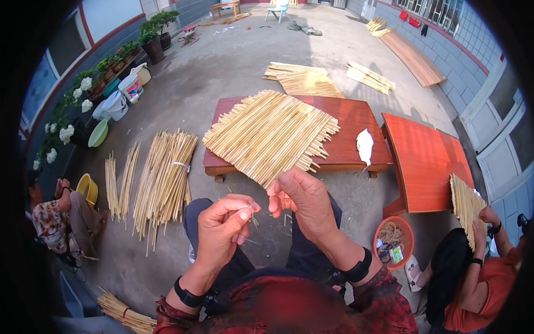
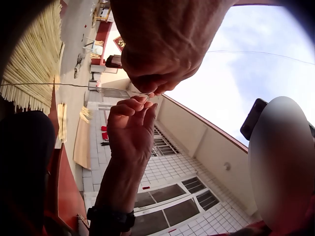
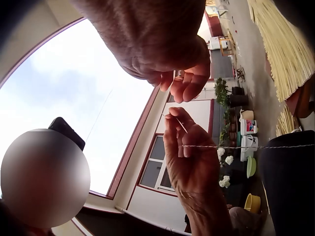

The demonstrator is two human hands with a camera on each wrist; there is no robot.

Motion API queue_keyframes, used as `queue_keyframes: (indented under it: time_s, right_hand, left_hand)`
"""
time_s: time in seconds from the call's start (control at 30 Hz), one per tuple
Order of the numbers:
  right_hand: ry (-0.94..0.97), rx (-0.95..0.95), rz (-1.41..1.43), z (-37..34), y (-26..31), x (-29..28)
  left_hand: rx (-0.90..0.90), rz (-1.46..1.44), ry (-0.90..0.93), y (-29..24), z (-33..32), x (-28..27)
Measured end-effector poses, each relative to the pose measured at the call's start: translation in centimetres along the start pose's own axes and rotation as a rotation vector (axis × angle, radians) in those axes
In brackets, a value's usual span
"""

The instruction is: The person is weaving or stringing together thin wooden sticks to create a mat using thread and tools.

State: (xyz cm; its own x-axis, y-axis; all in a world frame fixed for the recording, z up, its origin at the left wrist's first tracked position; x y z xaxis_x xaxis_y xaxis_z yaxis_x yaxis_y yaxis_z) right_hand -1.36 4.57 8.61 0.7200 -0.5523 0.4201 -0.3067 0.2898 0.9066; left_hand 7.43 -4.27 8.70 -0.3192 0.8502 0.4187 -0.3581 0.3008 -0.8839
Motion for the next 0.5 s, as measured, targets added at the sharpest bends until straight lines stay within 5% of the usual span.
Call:
queue_keyframes:
  time_s: [0.17,0.5]
  right_hand:
    - [0.105,0.161,-0.167,-1.3,-2.7,2.0]
    - [0.148,0.07,-0.099,-1.1,-2.0,3.1]
  left_hand:
    - [0.088,0.053,-0.027,-1.1,0.3,-0.2]
    - [0.181,0.07,0.007,-2.5,0.3,1.0]
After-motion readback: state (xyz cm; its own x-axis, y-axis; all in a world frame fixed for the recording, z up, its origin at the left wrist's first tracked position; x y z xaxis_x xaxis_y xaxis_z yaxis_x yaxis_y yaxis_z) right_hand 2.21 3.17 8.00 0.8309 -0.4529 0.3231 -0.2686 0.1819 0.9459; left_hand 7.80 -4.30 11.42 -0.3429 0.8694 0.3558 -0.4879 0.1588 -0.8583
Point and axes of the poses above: each hand's wrist, its own z-axis towards the middle knuckle, its own x-axis out of the palm, y = z × x, the point moved 10 cm from there along z, towards the middle knuckle, and after that the axes turned 1 degree about x, right-handed, at the moved point
